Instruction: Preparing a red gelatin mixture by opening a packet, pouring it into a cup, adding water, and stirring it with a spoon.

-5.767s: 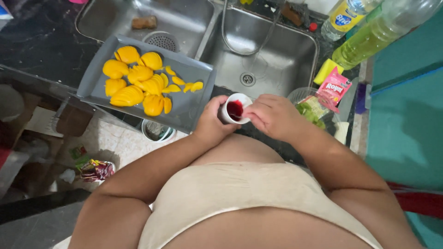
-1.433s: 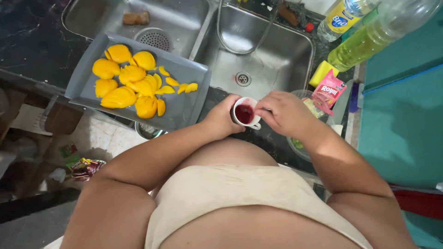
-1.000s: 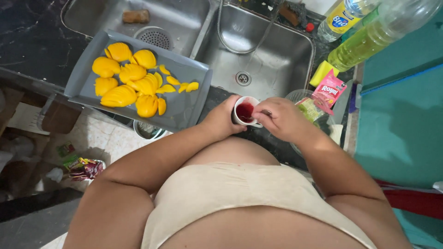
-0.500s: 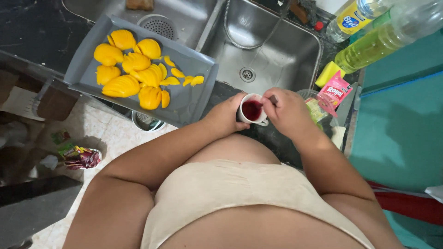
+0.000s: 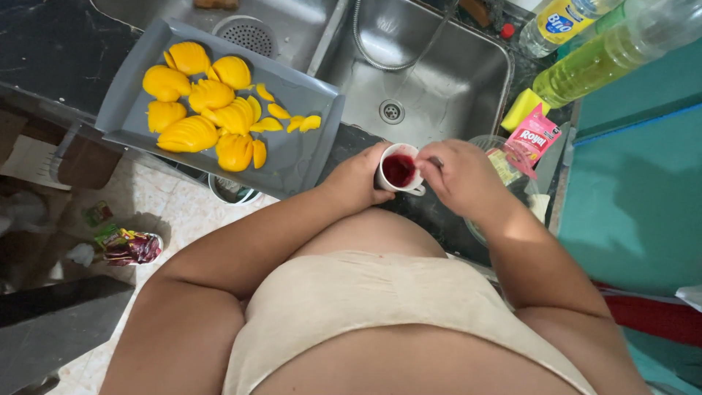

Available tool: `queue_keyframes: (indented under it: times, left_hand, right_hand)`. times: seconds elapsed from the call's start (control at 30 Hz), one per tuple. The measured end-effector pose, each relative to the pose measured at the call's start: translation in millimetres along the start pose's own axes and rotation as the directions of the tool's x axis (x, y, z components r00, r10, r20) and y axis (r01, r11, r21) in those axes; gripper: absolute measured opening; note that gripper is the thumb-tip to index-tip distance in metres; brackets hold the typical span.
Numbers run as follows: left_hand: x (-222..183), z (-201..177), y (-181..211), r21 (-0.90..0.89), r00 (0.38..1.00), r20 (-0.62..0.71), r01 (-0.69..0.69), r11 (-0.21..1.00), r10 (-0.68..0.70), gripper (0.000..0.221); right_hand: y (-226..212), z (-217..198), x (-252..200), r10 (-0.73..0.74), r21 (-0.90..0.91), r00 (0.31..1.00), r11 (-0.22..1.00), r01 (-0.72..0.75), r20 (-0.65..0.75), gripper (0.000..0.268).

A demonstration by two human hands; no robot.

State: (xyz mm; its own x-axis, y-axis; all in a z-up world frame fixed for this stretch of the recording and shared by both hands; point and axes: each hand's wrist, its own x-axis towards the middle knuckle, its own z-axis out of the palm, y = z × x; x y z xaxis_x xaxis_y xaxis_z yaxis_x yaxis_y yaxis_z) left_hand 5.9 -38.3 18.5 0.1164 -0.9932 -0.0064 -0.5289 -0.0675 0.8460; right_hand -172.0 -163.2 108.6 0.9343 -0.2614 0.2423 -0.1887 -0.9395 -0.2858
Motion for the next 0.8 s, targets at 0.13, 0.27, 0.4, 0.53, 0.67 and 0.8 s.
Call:
queue_keyframes:
  times: [0.13, 0.27, 0.4, 0.53, 0.67, 0.8]
  left_hand:
    - [-4.2, -4.5, 7.5, 0.007, 1.000, 0.000, 0.009, 1.000, -0.009, 0.090]
    - [-1.4, -1.3, -0.4, 0.029, 1.000, 0.007, 0.010, 1.000, -0.010, 0.093]
    - [-2.0, -3.1, 2.5, 0.008, 1.000, 0.006, -0.001, 1.000, 0.001, 0.090]
    - [0.4, -2.5, -0.7, 0.036, 1.000, 0.017, 0.010, 0.999, -0.010, 0.092]
    - [2.4, -4.0, -2.5, 0.005, 0.999, 0.035, 0.015, 1.000, -0.015, 0.087]
    - [1.2, -6.5, 4.8, -0.008, 0.999, 0.040, 0.015, 1.000, -0.015, 0.087]
  right_hand:
    - [-5.8, 2.5, 15.5, -0.016, 0.089, 0.999, 0.996, 0.019, -0.042, 0.020]
    - [-7.8, 2.6, 6.5, -0.066, 0.110, 0.998, 0.992, 0.068, -0.019, 0.017]
    - [2.2, 2.0, 9.0, -0.069, 0.029, 0.998, 0.997, 0.069, 0.010, 0.016]
    - [-5.3, 6.5, 14.8, -0.087, 0.083, 0.996, 0.993, 0.088, -0.021, 0.017]
    - [3.9, -1.7, 7.8, -0.106, 0.075, 0.993, 0.992, 0.101, 0.061, 0.016]
    - [11.1, 8.1, 9.6, -0.173, 0.024, 0.985, 0.985, 0.173, -0.019, 0.019]
